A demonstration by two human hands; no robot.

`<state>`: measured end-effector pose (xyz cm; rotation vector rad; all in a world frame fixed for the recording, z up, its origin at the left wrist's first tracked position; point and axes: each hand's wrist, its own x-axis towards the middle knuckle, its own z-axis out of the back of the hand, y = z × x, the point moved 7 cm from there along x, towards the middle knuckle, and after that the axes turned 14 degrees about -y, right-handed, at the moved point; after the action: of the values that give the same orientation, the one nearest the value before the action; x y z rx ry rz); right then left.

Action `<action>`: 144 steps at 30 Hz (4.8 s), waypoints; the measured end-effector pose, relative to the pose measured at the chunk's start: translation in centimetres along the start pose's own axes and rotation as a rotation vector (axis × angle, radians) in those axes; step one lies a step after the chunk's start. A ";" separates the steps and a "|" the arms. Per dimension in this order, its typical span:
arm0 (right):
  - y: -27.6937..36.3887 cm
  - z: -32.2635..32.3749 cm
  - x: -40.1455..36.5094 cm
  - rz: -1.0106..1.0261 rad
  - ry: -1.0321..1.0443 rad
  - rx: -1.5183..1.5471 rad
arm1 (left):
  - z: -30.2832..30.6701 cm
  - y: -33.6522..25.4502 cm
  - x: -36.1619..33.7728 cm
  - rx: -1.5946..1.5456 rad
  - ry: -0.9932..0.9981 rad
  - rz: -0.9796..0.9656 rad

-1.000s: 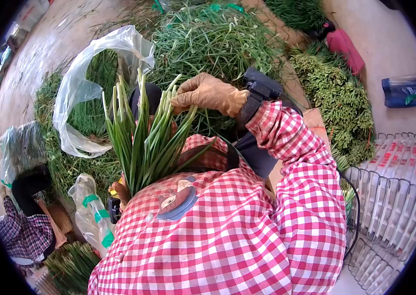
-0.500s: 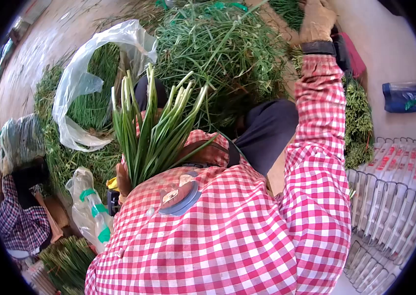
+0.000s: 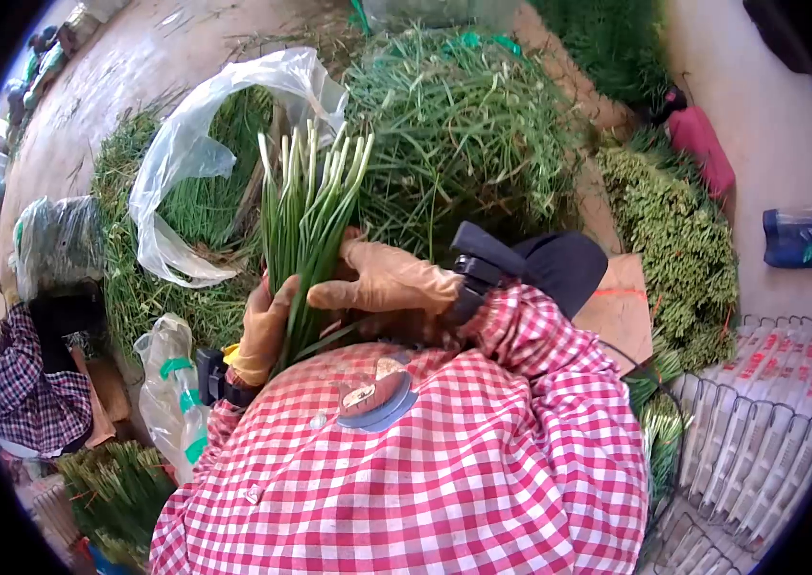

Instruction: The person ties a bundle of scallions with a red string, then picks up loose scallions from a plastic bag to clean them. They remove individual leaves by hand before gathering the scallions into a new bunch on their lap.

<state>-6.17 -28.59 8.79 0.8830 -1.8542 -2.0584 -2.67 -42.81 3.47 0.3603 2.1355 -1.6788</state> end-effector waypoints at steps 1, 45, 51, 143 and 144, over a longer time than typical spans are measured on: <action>0.4 -0.2 0.8 0.063 -0.032 0.116 | -0.7 -2.3 0.8 0.211 -0.085 -0.320; -1.5 13.3 -9.2 -0.029 -0.483 0.672 | -8.3 -7.9 1.6 0.202 0.574 -0.115; -0.6 11.9 -8.0 0.029 -0.389 0.693 | -12.9 1.5 3.6 0.025 0.504 0.073; 7.4 11.0 2.9 0.021 -0.366 -0.054 | -14.1 -8.5 6.6 -0.548 0.552 -0.082; 7.5 10.9 3.3 0.050 -0.317 -0.041 | -14.0 -8.6 6.8 -0.519 0.548 -0.095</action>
<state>-16.69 -22.77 15.29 0.5167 -1.9521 -2.3037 -14.54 -31.66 10.59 0.6152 2.9186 -1.0738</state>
